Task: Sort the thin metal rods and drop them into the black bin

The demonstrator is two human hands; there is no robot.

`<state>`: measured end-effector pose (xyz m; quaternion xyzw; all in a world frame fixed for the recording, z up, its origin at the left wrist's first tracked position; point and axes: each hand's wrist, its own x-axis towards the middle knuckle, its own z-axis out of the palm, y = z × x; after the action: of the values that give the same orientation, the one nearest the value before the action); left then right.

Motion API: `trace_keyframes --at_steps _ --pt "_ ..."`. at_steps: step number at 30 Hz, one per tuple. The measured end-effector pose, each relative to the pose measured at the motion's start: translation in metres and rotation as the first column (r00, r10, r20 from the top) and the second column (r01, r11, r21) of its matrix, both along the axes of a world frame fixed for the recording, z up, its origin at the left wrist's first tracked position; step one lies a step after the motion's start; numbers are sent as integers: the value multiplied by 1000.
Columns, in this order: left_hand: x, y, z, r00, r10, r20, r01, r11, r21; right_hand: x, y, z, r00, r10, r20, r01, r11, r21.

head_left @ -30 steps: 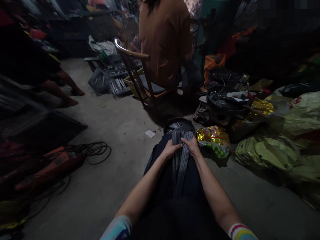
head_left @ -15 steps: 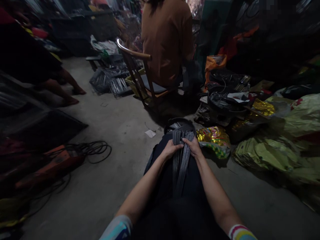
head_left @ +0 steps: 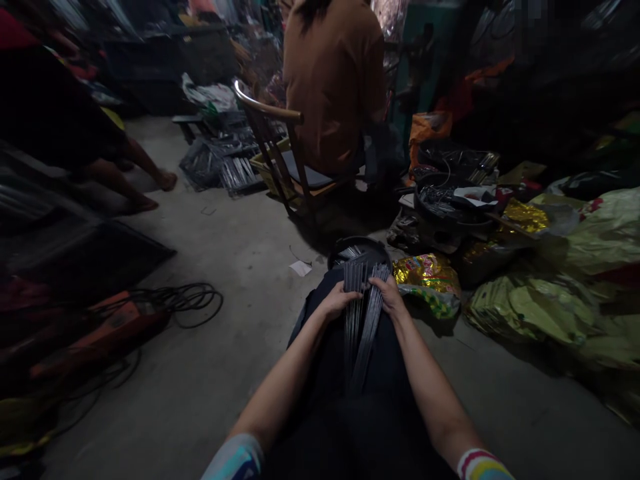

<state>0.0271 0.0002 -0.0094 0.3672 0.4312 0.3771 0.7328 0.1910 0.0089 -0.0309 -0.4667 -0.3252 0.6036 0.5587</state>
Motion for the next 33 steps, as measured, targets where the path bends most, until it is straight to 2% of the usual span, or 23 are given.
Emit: trace_keyframes --at_steps 4,7,10,16,22,25,30,33 --pt "0 2 -5 999 27 -41 -25 999 31 0 -2 4 1000 4 -21 -4 1000 0" --pt "2 3 -9 999 7 -51 -5 999 50 -2 -1 5 1000 22 -2 -21 998 57" --pt "5 4 -11 999 1 -44 1 999 53 -3 1 4 1000 16 26 -17 998 56" --pt "5 2 -8 1000 8 13 -9 999 48 -2 1 0 1000 19 9 -20 999 39" --pt "3 3 -8 999 34 -17 -32 995 96 -3 0 1 1000 -10 11 10 1000 17" --pt "4 4 -10 999 49 -18 -47 995 93 -6 -1 5 1000 -20 14 19 998 54" --pt "7 4 -10 1000 5 11 -6 996 93 -7 0 7 1000 -10 -1 11 999 51" --pt "7 3 -6 1000 18 11 -19 996 82 -5 2 4 1000 -8 -30 9 1000 26"
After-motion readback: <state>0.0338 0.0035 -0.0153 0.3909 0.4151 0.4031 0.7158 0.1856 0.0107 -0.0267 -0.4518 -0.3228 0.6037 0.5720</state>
